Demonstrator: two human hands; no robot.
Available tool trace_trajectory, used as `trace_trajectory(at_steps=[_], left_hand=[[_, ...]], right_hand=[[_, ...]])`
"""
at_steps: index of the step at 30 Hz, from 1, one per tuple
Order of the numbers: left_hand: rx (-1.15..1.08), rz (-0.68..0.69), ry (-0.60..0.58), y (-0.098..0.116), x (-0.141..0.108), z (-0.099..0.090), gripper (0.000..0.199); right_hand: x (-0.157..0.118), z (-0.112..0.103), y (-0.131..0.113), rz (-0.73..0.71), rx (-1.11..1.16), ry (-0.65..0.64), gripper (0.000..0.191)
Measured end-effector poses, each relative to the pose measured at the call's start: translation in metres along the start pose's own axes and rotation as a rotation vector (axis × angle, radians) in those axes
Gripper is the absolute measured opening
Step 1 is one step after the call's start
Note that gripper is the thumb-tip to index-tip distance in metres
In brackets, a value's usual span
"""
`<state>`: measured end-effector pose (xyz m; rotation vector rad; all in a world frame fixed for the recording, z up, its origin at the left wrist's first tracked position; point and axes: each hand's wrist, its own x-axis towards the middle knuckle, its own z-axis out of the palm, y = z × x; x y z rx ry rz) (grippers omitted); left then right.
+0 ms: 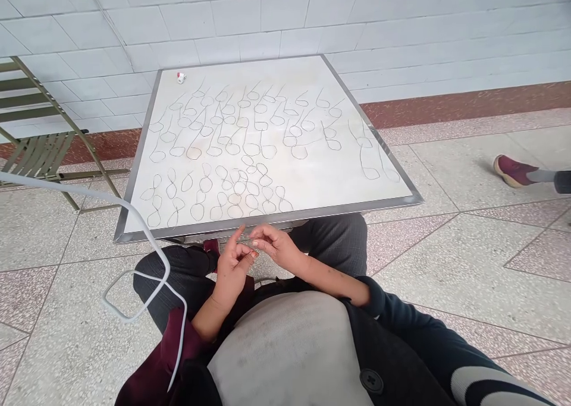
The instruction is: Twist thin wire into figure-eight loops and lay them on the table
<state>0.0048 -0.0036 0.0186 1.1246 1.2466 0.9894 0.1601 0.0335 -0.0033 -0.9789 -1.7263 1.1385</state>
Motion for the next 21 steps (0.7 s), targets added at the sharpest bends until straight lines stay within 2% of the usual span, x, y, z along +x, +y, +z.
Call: trace_trajectory(at_steps=[5,10,13,18,21], left_hand=[[-0.109,-0.046,-0.019,-0.001,0.001,0.001,0.073],[-0.114,-0.054,-0.094,-0.008,0.003,0.003,0.074],[-0.123,-0.062,-0.088,-0.011,0.005,0.003,0.074],[-0.118,-0.069,-0.037,-0.011,0.006,0.001,0.074],[-0.095,-0.067,-0.052,-0.013,0.006,0.002,0.073]], right_hand=[[-0.001,0.003,-0.002,-0.024,0.043,-0.009,0.025],[0.005,-0.001,-0.004,-0.085,-0.119,-0.105,0.033],[0.009,-0.002,-0.002,-0.155,-0.242,-0.154,0.032],[0.011,-0.003,0.002,-0.150,-0.239,-0.082,0.023],[0.012,-0.003,0.003,-0.197,-0.267,-0.106,0.025]])
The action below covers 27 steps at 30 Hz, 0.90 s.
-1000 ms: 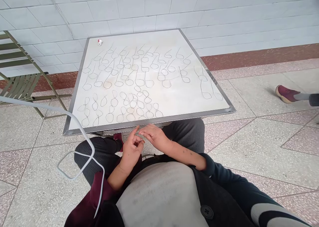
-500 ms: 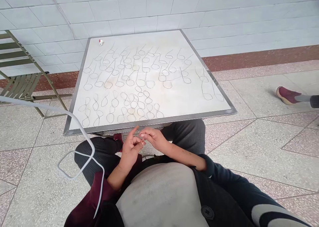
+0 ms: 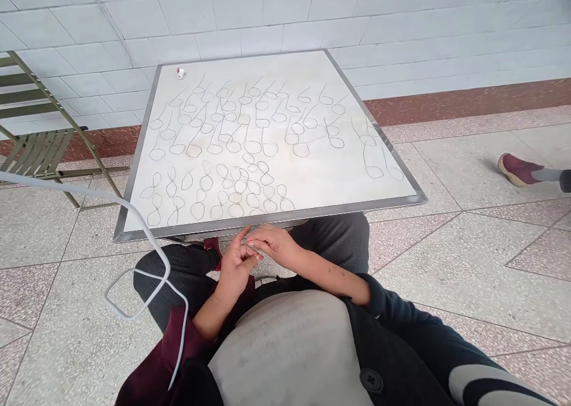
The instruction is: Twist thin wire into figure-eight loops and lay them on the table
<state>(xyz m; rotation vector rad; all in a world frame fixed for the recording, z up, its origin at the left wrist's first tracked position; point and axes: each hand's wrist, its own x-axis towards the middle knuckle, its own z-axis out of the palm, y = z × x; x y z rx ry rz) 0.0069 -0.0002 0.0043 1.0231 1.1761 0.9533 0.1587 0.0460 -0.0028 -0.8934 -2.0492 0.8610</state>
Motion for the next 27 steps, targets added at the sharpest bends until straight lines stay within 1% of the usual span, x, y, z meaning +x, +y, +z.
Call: trace_trajectory(at_steps=[2,4,7,10,12,15,17,23,27], left_hand=[[0.009,0.015,-0.003,-0.003,0.001,0.000,0.070],[-0.004,0.036,0.019,-0.004,0.001,0.000,0.068],[-0.047,0.067,0.096,0.000,0.001,-0.002,0.064],[-0.087,0.094,0.207,0.006,-0.001,-0.005,0.060],[-0.119,0.111,0.250,0.008,-0.002,-0.005,0.059],[-0.163,0.133,0.246,0.009,-0.002,-0.005,0.057],[-0.179,0.138,0.232,0.009,-0.002,-0.005,0.056],[-0.164,0.173,0.206,0.008,-0.004,-0.004,0.056],[-0.170,0.227,0.244,0.007,-0.005,-0.003,0.057]], right_hand=[[0.002,0.001,0.000,-0.013,-0.037,-0.020,0.027],[0.003,0.001,-0.002,0.027,-0.014,-0.001,0.025],[0.001,-0.001,-0.004,0.182,0.108,0.047,0.019],[-0.007,-0.001,-0.006,0.331,0.225,0.014,0.021],[-0.013,0.003,-0.008,0.399,0.318,-0.014,0.020],[-0.018,0.010,-0.012,0.478,0.476,-0.014,0.022],[-0.018,0.013,-0.014,0.497,0.541,-0.002,0.025],[-0.018,0.023,-0.013,0.503,0.536,0.083,0.027],[-0.019,0.033,-0.014,0.567,0.698,0.122,0.033]])
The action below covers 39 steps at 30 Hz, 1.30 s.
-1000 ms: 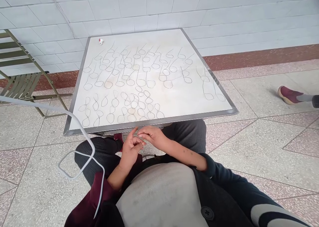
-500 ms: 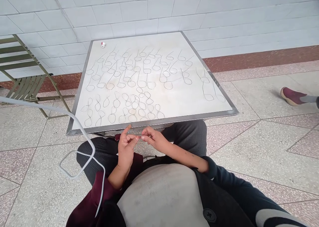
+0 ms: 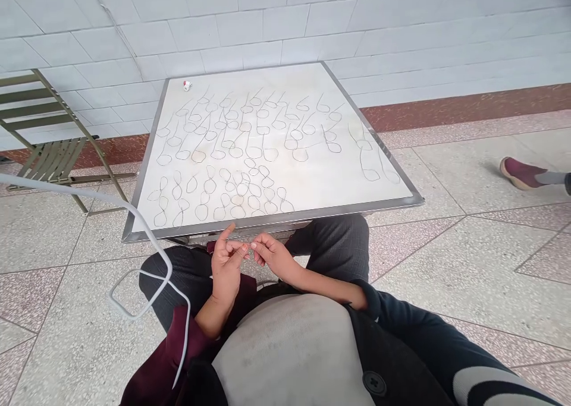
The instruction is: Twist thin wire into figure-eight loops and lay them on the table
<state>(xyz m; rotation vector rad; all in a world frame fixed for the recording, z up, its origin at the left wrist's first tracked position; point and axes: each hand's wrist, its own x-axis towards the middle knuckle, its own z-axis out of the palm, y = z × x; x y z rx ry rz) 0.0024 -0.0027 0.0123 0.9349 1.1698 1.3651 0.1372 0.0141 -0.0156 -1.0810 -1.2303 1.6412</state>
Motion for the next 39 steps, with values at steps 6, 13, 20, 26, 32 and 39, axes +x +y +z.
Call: trace_trajectory(at_steps=[6,13,20,26,32,39], left_hand=[[-0.136,-0.061,0.081,0.000,0.002,0.000,0.058],[-0.166,-0.085,0.094,-0.001,0.004,-0.002,0.061],[-0.189,-0.104,0.088,-0.006,0.005,-0.003,0.063],[-0.182,-0.110,0.096,-0.009,0.006,-0.002,0.060],[-0.174,-0.143,0.102,-0.010,0.007,-0.002,0.062],[-0.108,-0.108,0.044,-0.008,0.007,-0.003,0.067]], right_hand=[[0.000,0.004,0.000,-0.024,0.059,-0.017,0.037],[-0.004,0.010,0.005,0.082,0.271,-0.054,0.040],[-0.002,0.004,0.005,-0.040,0.121,-0.061,0.031],[-0.001,0.004,0.006,-0.060,0.070,-0.037,0.026],[-0.001,0.006,0.001,-0.028,0.091,-0.003,0.027],[0.001,0.003,-0.005,-0.026,0.085,0.015,0.028]])
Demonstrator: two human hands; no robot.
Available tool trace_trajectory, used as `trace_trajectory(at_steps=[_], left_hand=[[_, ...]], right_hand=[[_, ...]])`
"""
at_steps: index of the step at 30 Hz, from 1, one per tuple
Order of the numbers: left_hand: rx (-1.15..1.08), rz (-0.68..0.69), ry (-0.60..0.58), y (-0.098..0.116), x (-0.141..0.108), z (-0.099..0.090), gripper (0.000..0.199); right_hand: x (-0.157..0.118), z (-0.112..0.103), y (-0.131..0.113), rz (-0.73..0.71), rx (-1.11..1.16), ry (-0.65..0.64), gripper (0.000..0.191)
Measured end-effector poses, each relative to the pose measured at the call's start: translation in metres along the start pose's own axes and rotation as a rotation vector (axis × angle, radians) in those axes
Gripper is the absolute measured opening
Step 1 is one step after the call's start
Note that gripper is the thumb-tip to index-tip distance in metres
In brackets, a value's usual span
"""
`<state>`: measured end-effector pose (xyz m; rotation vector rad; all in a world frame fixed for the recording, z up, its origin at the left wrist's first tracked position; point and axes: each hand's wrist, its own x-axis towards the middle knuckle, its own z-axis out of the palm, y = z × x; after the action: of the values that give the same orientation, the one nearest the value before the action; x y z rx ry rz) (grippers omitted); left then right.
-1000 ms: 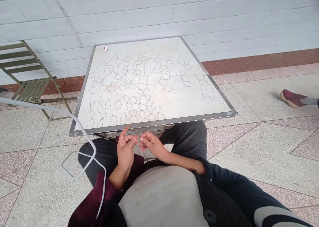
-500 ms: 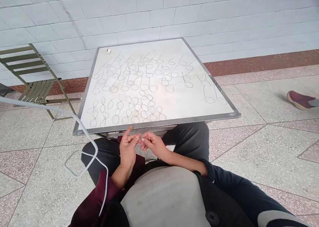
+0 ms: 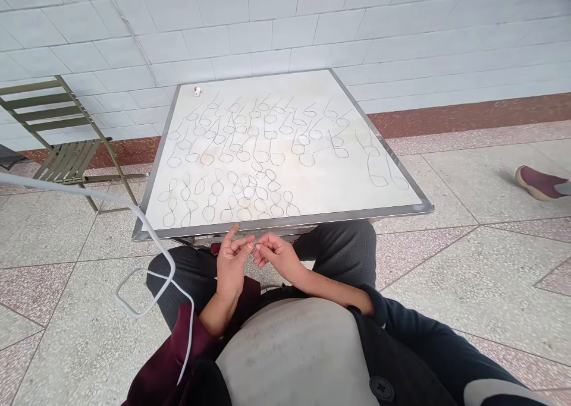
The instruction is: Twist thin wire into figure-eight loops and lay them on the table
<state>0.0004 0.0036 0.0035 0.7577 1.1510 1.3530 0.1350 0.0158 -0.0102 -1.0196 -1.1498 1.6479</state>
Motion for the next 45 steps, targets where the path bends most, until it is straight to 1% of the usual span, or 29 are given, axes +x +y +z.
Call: trace_trajectory(at_steps=[3,6,10,14,20,26,31,40,42,45], left_hand=[[-0.004,-0.018,-0.038,0.003,-0.003,0.000,0.067],[-0.007,-0.025,-0.054,0.004,-0.005,-0.001,0.062],[0.001,-0.005,-0.002,0.001,-0.003,-0.002,0.057],[0.008,0.016,0.047,-0.003,-0.001,-0.003,0.057],[-0.033,0.013,0.051,-0.002,-0.002,-0.003,0.056],[-0.015,0.022,0.058,-0.001,-0.002,-0.002,0.057],[-0.007,0.007,0.052,0.001,-0.002,-0.001,0.057],[0.052,0.008,0.060,0.010,-0.006,0.003,0.057],[0.062,0.006,0.067,0.010,-0.006,0.004,0.056],[0.054,0.007,0.054,0.009,-0.006,0.004,0.054]], right_hand=[[0.000,-0.001,0.000,0.001,0.011,0.003,0.027],[0.000,-0.002,0.001,0.012,0.019,0.012,0.026],[0.001,-0.003,0.000,0.023,0.027,0.033,0.027],[0.002,-0.005,0.000,0.030,0.031,0.039,0.027],[0.001,-0.006,0.001,0.022,-0.015,0.012,0.023],[0.001,-0.007,0.003,-0.005,-0.068,-0.017,0.021],[0.000,-0.009,0.004,-0.035,-0.118,-0.016,0.020],[-0.002,-0.012,0.002,-0.114,-0.292,0.005,0.015],[-0.001,-0.013,0.002,-0.143,-0.356,0.000,0.016],[-0.001,-0.016,0.001,-0.218,-0.509,-0.002,0.018]])
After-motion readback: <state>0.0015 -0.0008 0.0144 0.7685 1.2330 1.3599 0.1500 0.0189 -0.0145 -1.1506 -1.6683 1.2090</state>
